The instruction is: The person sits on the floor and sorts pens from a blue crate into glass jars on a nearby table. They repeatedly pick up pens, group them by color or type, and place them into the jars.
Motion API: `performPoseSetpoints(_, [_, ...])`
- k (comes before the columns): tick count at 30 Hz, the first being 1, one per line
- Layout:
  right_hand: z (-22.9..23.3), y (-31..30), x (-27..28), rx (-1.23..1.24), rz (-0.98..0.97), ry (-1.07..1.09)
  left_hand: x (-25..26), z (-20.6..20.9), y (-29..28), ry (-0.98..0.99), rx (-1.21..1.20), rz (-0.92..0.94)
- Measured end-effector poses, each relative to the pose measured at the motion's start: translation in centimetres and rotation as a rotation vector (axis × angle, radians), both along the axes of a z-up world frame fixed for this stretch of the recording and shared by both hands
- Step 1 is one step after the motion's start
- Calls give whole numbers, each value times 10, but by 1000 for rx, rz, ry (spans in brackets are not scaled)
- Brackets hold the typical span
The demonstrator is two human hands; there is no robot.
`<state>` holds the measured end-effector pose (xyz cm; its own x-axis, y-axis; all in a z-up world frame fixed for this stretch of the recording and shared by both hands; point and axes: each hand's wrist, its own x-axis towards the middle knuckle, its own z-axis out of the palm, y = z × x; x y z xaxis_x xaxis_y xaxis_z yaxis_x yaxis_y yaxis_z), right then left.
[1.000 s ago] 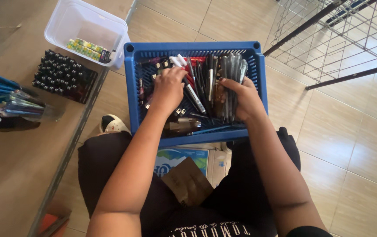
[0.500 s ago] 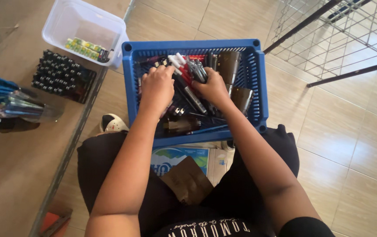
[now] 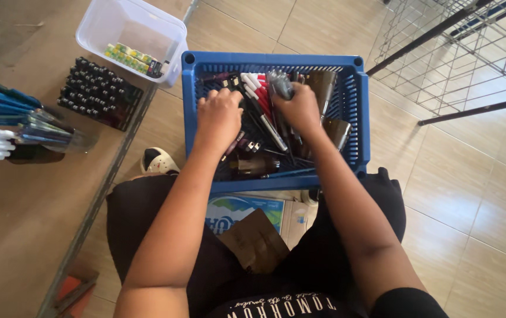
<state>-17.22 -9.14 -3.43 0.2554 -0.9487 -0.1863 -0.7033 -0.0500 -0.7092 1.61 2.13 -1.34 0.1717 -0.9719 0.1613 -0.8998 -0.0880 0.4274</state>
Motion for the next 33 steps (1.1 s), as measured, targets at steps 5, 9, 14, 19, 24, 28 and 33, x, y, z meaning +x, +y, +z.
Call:
performPoseSetpoints(5, [23,-15,-27,284,-35,-645,2,4,1,4,20,3])
performPoseSetpoints(9, [48,-12,-50,554,-209,-947,-2,8,4,-5,21,-35])
performPoseSetpoints(14, [40,7,-50,806,-179,-1161,-5,5,5,-21,92,-39])
performPoseSetpoints(19, [22,19,-51,899,-294,-1055,-4,7,-2,-21,44,-13])
performPoseSetpoints(24, [26,22,-65,1029,-142,-1162,-8,1,5,36,-8,33])
performPoseSetpoints(28, [36,18,-75,938,-190,-1053,-5,7,8,25,-2,41])
performPoseSetpoints(33, [31,8,-85,791,-234,-1048,4,15,9,77,90,19])
